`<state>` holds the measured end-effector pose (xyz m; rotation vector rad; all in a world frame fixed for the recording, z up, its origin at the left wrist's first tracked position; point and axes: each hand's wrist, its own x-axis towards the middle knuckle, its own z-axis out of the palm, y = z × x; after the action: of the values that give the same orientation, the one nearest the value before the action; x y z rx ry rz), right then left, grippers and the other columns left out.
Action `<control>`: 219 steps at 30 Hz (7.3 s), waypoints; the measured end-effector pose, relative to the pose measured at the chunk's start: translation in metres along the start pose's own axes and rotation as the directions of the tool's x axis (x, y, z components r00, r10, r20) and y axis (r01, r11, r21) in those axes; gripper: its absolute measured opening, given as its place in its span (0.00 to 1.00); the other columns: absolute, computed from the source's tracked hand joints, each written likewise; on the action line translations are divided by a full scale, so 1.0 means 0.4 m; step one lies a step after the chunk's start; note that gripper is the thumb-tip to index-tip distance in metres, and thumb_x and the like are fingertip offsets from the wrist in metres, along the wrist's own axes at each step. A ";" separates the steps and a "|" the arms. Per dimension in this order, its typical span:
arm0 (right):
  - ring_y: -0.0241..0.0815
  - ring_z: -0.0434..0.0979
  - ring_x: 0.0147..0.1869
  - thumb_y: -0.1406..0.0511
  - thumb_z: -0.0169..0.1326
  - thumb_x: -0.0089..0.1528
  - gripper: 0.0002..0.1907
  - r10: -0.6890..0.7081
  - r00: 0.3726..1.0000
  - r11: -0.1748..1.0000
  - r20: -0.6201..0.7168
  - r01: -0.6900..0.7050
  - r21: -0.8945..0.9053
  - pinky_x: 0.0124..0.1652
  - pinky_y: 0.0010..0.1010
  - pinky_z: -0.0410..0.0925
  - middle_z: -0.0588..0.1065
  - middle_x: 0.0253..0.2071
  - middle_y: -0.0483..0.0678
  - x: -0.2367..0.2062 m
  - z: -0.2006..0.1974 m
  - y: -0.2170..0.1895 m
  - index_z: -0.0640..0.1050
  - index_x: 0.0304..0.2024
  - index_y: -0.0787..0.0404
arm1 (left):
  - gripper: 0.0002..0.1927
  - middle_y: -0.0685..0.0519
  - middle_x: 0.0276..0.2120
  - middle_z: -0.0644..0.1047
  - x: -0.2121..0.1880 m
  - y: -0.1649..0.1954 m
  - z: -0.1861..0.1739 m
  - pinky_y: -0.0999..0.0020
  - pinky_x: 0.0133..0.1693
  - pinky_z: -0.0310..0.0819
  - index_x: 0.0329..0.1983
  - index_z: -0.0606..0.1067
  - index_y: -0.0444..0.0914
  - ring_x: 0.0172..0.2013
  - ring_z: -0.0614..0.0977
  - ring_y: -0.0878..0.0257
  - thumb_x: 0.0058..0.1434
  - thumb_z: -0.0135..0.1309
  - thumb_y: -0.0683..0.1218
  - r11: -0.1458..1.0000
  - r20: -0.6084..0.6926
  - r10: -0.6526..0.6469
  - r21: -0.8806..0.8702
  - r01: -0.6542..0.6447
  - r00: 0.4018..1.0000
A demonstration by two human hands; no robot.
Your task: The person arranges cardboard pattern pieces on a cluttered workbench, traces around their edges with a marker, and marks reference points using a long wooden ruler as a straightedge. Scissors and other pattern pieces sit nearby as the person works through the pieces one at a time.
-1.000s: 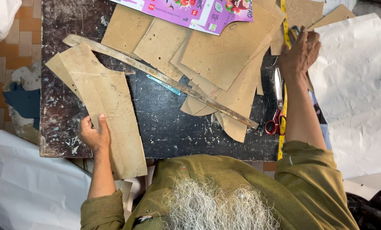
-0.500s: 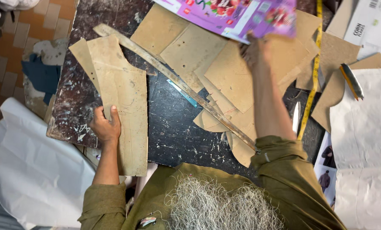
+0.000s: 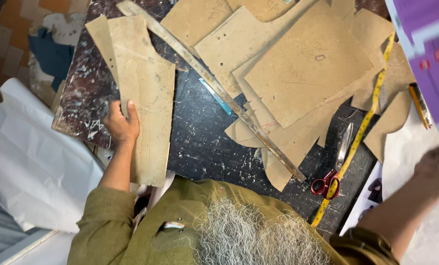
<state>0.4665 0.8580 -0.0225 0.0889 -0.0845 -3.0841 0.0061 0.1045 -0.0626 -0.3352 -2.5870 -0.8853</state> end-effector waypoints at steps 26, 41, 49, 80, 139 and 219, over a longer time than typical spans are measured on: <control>0.67 0.56 0.74 0.38 0.76 0.32 0.76 -0.697 0.705 -0.702 -0.130 -0.708 -0.076 0.62 0.73 0.50 0.60 0.70 0.67 0.781 0.135 0.231 0.59 0.74 0.64 | 0.23 0.40 0.50 0.75 0.177 0.009 -0.097 0.47 0.49 0.68 0.53 0.72 0.35 0.49 0.76 0.45 0.59 0.63 0.50 0.829 0.011 -0.408 0.423 0.366 0.913; 0.73 0.60 0.64 0.45 0.81 0.39 0.59 -0.605 0.685 -0.759 0.407 -0.650 -0.034 0.59 0.64 0.55 0.63 0.60 0.70 0.681 0.206 0.258 0.69 0.59 0.75 | 0.60 0.39 0.59 0.69 0.367 0.619 0.393 0.46 0.52 0.66 0.61 0.62 0.34 0.58 0.71 0.43 0.33 0.76 0.69 0.893 0.677 -0.011 0.338 -0.297 0.736; 0.45 0.73 0.59 0.65 0.63 0.66 0.20 -0.689 0.599 -0.659 0.407 -0.284 -0.697 0.60 0.36 0.68 0.75 0.55 0.53 0.355 0.310 0.256 0.73 0.56 0.69 | 0.24 0.52 0.38 0.83 0.480 0.602 0.282 0.56 0.45 0.74 0.44 0.82 0.42 0.40 0.85 0.56 0.61 0.61 0.66 0.981 0.737 0.196 -0.147 -0.129 0.647; 0.58 0.65 0.65 0.45 0.66 0.47 0.54 -0.576 0.793 -0.801 -0.198 -0.596 -0.055 0.67 0.50 0.58 0.70 0.68 0.64 0.736 0.215 0.491 0.66 0.69 0.66 | 0.17 0.54 0.32 0.78 -0.228 0.058 -0.112 0.72 0.26 0.76 0.46 0.72 0.35 0.24 0.76 0.69 0.56 0.66 0.40 0.074 0.586 -0.563 -0.666 0.742 0.583; 0.23 0.65 0.34 0.84 0.51 0.62 0.34 -0.773 0.625 0.023 -0.113 -0.150 -0.988 0.38 0.13 0.67 0.70 0.33 0.38 0.507 -0.081 1.005 0.66 0.72 0.76 | 0.24 0.49 0.39 0.75 -0.156 -0.012 -0.204 0.63 0.34 0.70 0.54 0.77 0.36 0.34 0.74 0.59 0.57 0.66 0.49 0.967 0.526 0.077 0.168 -0.193 0.847; 0.62 0.69 0.63 0.69 0.68 0.55 0.32 -0.677 0.635 -0.736 0.372 -0.585 -0.341 0.61 0.52 0.62 0.72 0.59 0.60 0.248 0.075 0.995 0.75 0.61 0.64 | 0.37 0.40 0.78 0.34 -0.182 0.090 -0.162 0.19 0.61 0.36 0.74 0.65 0.63 0.71 0.35 0.28 0.60 0.61 0.63 0.969 0.758 0.102 0.071 -0.236 0.644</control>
<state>0.3871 0.4570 0.0244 -0.9341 -2.5434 0.3218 0.1018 0.0847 -0.0275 -1.0855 -3.2630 -0.5016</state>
